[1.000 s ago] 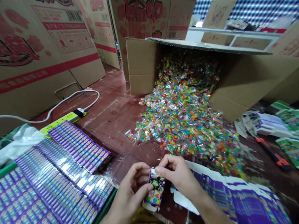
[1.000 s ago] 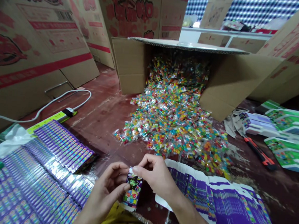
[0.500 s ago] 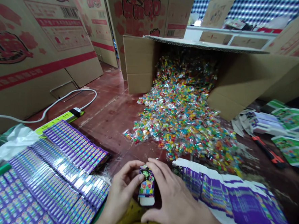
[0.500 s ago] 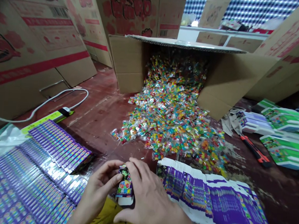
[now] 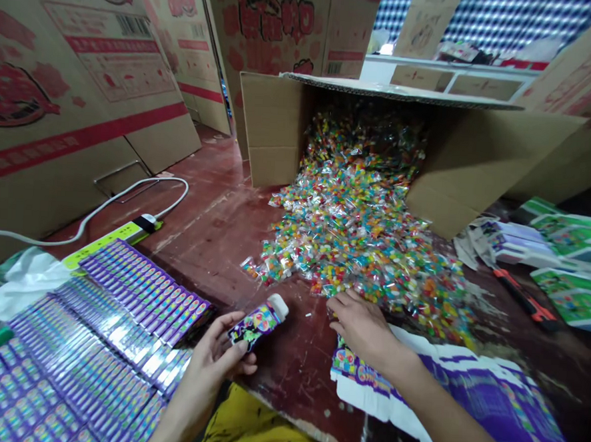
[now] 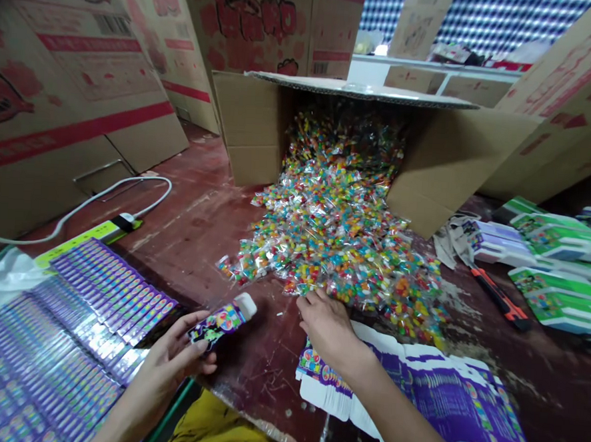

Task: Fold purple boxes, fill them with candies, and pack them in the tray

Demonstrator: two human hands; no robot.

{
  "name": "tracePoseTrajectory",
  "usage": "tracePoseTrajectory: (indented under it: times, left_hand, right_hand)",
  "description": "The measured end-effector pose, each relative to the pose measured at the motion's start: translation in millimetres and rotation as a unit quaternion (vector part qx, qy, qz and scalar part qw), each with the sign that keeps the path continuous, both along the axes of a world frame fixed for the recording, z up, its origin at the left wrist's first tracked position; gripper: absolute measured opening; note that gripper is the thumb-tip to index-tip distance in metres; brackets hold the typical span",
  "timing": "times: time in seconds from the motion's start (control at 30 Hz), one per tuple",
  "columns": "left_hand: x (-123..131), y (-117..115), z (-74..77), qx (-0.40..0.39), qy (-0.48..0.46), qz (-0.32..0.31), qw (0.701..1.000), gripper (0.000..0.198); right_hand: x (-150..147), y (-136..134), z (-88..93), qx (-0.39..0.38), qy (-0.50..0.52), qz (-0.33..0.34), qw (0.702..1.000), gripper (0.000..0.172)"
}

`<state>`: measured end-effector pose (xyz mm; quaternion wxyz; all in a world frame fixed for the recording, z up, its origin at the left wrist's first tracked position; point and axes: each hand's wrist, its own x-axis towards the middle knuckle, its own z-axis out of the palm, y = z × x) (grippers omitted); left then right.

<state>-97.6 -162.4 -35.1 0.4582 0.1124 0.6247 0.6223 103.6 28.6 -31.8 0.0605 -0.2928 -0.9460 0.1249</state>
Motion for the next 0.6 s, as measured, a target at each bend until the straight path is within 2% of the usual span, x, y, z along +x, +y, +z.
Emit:
tracePoseTrajectory:
  times: [0.1, 0.17, 0.23, 0.33, 0.37, 0.4, 0.47, 0.5, 0.53, 0.6]
  left_hand:
    - [3.4, -0.7, -0.1, 0.004, -0.06, -0.013, 0.998, 0.059]
    - [6.4, 0.1, -2.1, 0.004, -0.073, -0.03, 0.997, 0.051]
    - [9.2, 1.6, -5.5, 0.015, -0.045, -0.064, 0.997, 0.045]
    - [13.7, 4.4, -9.9, 0.046, 0.023, -0.141, 0.989, 0.042]
    - [15.8, 5.6, -10.4, 0.055, 0.042, -0.165, 0.984, 0.04]
    - [18.4, 6.9, -10.2, 0.062, 0.057, -0.188, 0.979, 0.037]
    - [25.0, 9.7, -8.3, 0.073, 0.084, -0.215, 0.97, 0.031]
    - [28.7, 11.0, -6.7, 0.077, 0.095, -0.22, 0.968, 0.029]
    - [32.4, 12.2, -5.0, 0.08, 0.103, -0.223, 0.966, 0.028]
    - [38.5, 13.9, -1.9, 0.087, 0.108, -0.217, 0.966, 0.029]
  right_hand:
    - [-5.4, 1.3, -8.5, 0.01, 0.02, 0.0, 1.0, 0.011]
    - [-7.1, 3.9, -10.0, 0.013, 0.046, -0.007, 0.999, 0.016]
    - [-6.5, 6.6, -6.0, 0.012, 0.082, -0.016, 0.996, 0.019]
    - [-6.3, 3.7, 11.3, -0.004, 0.172, -0.057, 0.983, 0.017]
    - [-8.1, -0.3, 19.0, -0.034, 0.228, -0.081, 0.97, 0.015]
    - [-11.3, -5.8, 26.8, -0.088, 0.299, -0.109, 0.944, 0.013]
    - [-21.2, -19.3, 39.6, -0.22, 0.422, -0.136, 0.869, 0.011]
    - [-27.1, -26.2, 43.6, -0.266, 0.452, -0.135, 0.841, 0.011]
    - [-33.0, -32.2, 45.7, -0.29, 0.471, -0.13, 0.823, 0.011]
    - [-42.4, -40.6, 45.3, -0.302, 0.48, -0.119, 0.815, 0.011]
